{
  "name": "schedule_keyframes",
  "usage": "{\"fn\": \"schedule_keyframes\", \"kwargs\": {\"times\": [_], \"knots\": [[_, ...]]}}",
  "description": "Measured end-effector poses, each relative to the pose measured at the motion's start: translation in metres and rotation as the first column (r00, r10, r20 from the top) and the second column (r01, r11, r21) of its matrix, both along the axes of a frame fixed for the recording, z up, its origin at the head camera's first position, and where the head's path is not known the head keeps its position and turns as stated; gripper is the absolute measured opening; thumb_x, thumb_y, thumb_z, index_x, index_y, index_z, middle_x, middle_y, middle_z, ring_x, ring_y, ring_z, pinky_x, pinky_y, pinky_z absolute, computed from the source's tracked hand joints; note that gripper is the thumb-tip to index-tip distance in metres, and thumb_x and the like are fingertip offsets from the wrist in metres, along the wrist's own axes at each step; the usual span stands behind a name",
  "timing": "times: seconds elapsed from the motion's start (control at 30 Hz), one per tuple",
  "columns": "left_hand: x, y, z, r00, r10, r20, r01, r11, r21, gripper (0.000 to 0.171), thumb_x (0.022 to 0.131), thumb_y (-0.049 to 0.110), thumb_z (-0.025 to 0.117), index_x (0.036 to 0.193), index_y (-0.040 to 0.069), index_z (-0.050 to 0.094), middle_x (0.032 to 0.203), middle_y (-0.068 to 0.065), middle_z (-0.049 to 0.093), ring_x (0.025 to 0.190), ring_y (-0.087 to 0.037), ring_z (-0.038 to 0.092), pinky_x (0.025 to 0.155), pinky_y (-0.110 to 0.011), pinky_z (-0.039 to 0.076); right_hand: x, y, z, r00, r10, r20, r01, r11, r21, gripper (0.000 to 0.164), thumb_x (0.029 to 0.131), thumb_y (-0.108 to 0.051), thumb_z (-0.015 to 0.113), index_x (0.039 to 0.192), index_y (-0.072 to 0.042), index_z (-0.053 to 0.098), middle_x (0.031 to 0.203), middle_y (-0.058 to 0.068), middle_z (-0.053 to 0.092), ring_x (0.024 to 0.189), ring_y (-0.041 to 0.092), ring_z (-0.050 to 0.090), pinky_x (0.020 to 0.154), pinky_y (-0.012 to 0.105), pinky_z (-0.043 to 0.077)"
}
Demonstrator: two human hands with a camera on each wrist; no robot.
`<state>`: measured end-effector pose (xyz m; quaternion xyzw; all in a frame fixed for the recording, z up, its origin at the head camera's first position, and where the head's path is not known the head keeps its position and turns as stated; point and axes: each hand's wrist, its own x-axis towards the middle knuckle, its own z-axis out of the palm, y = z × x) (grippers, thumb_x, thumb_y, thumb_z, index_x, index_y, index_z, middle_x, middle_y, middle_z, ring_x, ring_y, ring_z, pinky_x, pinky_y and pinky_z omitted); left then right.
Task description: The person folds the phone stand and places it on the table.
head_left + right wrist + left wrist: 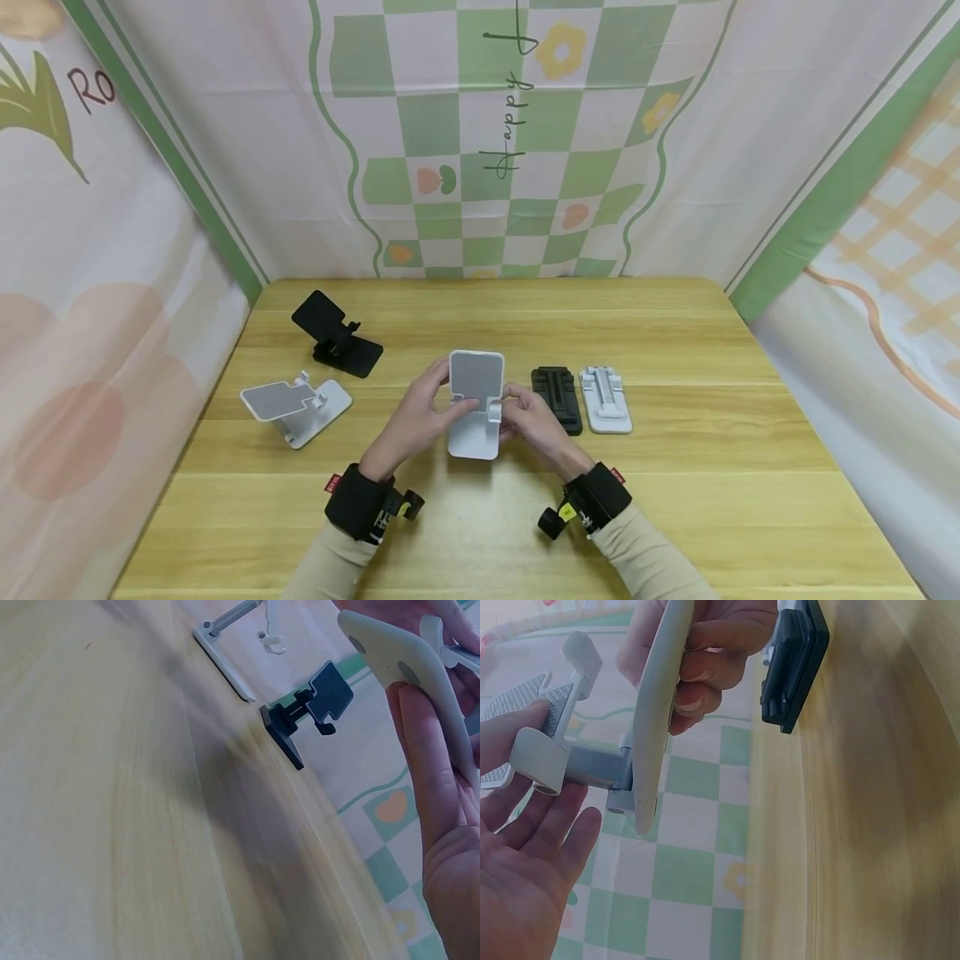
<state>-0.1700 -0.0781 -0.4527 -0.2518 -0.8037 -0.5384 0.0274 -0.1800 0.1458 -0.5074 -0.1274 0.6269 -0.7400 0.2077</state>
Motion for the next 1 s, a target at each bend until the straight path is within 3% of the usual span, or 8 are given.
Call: {"fn": "schedule_keyframes", "kwargs": {"times": [0.23,0.5,0.6,0.8,1.0], "knots": [[0.0005,0.002,0.0001,1.0,0.029,0.009,-0.029,1.0,-0.007,0.056,0.091,0.007,0.078,0.141,0.001,0.056,0.136,-0.016,0.063,0.127,-0.034,0.059,0.109,-0.056,0.047,-0.0001,0.0004,0.0006,1.0,0.016,0.001,-0.016,1.0,0.012,0.031,0.105,-0.011,0.051,0.129,0.01,0.051,0.098,0.002,0.078,0.083,0.017,0.075,0.068,0.027,0.061],[0.0019,0.0024,-0.0012,0.999,0.046,-0.014,-0.046,0.999,-0.008,0.055,0.09,0.007,0.079,0.14,0.002,0.057,0.136,-0.014,0.063,0.128,-0.033,0.059,0.109,-0.055,0.047,-0.0002,0.0001,0.0002,0.999,0.034,-0.002,-0.034,0.999,-0.003,0.038,0.105,-0.01,0.05,0.134,0.014,0.048,0.105,0.008,0.078,0.088,0.02,0.077,0.072,0.032,0.063],[0.0009,0.0032,-0.0021,0.998,0.053,-0.031,-0.054,0.999,-0.008,0.053,0.09,0.007,0.08,0.138,0.002,0.059,0.134,-0.014,0.064,0.127,-0.032,0.06,0.108,-0.053,0.048,-0.0005,-0.0002,-0.0003,0.999,0.035,0.002,-0.035,0.999,-0.003,0.034,0.105,-0.009,0.051,0.131,0.012,0.05,0.105,0.008,0.078,0.087,0.019,0.077,0.071,0.032,0.063],[-0.0008,0.0048,-0.0054,0.993,0.076,-0.094,-0.077,0.997,-0.012,0.044,0.088,0.003,0.08,0.128,0.001,0.062,0.124,-0.013,0.067,0.119,-0.029,0.064,0.103,-0.048,0.052,-0.0005,-0.001,-0.0023,0.999,0.04,0.007,-0.04,0.999,-0.008,0.011,0.104,-0.008,0.051,0.113,-0.002,0.056,0.096,0.0,0.079,0.081,0.016,0.076,0.067,0.027,0.062],[-0.0006,0.0056,-0.0073,0.988,0.094,-0.118,-0.097,0.995,-0.018,0.043,0.087,0.002,0.08,0.126,0.001,0.062,0.122,-0.013,0.067,0.117,-0.029,0.065,0.102,-0.048,0.054,0.0007,-0.0007,-0.0011,0.999,0.039,0.011,-0.039,0.999,-0.009,0.016,0.104,-0.009,0.052,0.116,0.001,0.056,0.096,0.002,0.079,0.08,0.016,0.076,0.067,0.027,0.062]]}}
